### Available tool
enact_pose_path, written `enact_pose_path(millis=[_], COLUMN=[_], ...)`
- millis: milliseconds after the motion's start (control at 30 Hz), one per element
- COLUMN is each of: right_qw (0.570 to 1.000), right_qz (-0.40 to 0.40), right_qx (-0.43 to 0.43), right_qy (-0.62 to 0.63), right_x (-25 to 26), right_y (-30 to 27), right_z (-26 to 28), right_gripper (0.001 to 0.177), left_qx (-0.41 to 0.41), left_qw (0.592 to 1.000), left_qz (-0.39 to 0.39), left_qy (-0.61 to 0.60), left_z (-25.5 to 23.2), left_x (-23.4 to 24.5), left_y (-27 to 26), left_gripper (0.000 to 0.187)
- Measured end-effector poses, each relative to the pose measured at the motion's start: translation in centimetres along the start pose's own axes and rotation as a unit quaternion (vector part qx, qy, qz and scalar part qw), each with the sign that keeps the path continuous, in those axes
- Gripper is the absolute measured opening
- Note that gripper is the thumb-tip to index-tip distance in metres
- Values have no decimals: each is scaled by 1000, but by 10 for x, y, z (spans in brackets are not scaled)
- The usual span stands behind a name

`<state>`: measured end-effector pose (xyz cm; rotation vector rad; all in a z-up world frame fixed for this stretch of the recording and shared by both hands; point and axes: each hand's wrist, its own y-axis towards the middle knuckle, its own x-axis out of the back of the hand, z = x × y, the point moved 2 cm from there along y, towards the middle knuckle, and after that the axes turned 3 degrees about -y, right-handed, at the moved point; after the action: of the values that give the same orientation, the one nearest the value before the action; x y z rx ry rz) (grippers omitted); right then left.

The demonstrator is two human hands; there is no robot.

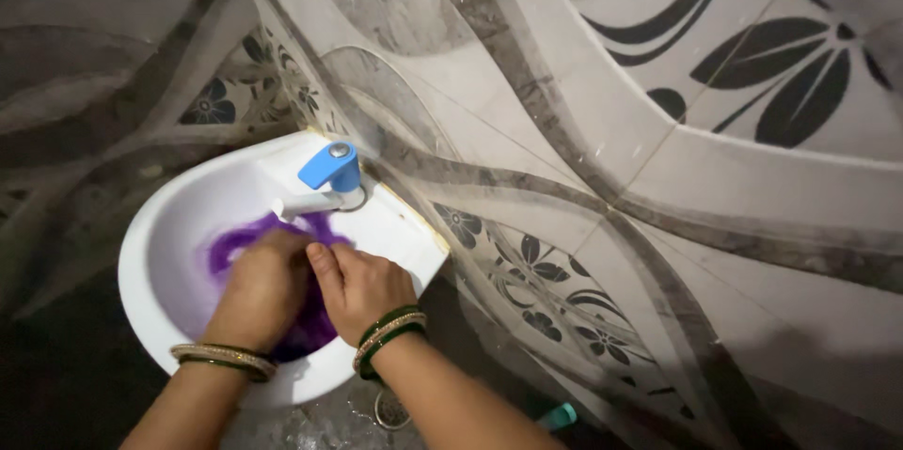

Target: The person washes a purple mesh loofah in a small sink by hand, turning it over and rubbing it under water from a tap.

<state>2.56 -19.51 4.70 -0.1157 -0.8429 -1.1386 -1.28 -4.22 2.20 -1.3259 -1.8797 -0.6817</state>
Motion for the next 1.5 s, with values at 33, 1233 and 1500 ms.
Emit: enact_pose_path(millis=[33, 1233, 1500], right_qw=[1000, 1000, 999], right_qz=[5, 17, 7], right_qx=[-2, -11, -11], right_qy=[-6, -24, -34], right_x=[0, -8, -8], right_y=[2, 4, 4], right_z=[0, -3, -2], right_gripper=[52, 54, 56], left_qx=[-38, -111, 2], left_qw=[990, 983, 978], left_qz=[-134, -141, -201], left_qy=[-17, -47, -64], left_z=[-3, 2, 14], left_x=[14, 14, 1], left_y=[-2, 58, 78], left_gripper=[20, 36, 29])
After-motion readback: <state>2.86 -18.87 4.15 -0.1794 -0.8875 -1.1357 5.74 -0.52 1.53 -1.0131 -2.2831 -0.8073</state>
